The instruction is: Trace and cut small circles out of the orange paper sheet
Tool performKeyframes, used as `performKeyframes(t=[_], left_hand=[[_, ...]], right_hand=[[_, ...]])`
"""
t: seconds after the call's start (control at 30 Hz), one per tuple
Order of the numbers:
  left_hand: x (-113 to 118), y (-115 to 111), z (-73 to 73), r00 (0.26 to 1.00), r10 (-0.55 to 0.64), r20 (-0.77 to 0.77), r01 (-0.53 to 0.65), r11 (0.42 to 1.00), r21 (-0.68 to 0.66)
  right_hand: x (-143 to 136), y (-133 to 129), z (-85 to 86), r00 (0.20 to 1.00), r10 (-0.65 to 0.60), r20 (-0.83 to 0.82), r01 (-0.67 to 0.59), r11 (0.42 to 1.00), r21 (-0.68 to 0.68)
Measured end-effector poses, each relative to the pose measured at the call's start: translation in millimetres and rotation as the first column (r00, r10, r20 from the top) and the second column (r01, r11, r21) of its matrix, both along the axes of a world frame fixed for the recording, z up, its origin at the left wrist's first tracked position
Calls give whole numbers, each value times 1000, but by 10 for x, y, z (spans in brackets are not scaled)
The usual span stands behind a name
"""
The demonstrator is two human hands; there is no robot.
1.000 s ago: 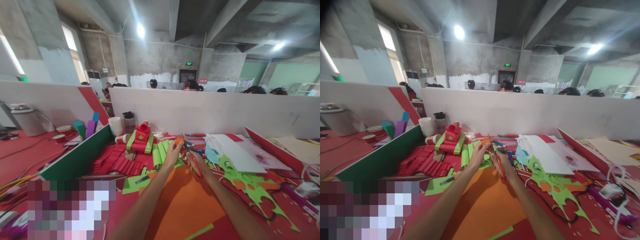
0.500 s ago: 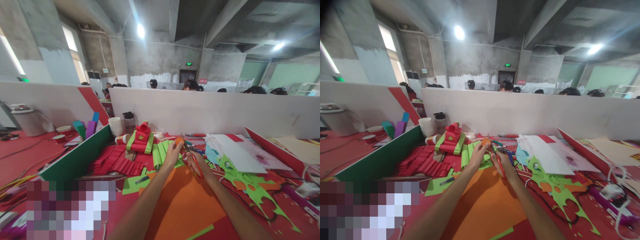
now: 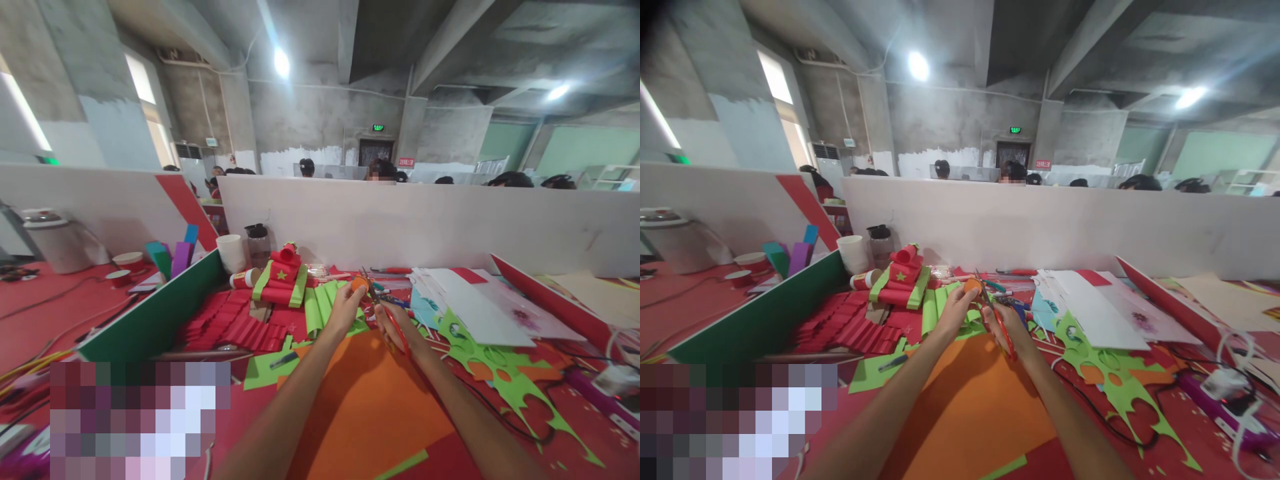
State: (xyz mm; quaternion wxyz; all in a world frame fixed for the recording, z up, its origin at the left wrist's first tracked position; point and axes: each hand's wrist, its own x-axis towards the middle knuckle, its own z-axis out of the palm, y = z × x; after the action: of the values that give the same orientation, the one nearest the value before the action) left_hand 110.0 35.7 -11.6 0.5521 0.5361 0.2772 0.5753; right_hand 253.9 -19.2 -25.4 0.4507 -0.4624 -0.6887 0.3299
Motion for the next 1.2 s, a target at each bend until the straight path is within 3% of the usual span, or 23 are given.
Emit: performKeyframes(t=[0.2, 0.5, 0.9, 1.2], left_hand=[[-4, -3, 7, 1000, -19, -6, 19, 1000, -2], [-10, -24, 19, 1000, -7, 23, 7, 1000, -10], [-16, -15, 28, 998, 41, -43, -40, 999, 21], [-9, -34, 31, 999, 34, -33, -34, 999, 8]], right_hand=[[24, -3, 41, 995, -29, 98, 18, 994, 109], [31, 27, 16, 989, -41, 140, 20, 988, 151], [4, 39, -46, 997, 14, 73, -16, 1000, 24], [4, 52, -67, 997, -2, 82, -3, 998, 62]])
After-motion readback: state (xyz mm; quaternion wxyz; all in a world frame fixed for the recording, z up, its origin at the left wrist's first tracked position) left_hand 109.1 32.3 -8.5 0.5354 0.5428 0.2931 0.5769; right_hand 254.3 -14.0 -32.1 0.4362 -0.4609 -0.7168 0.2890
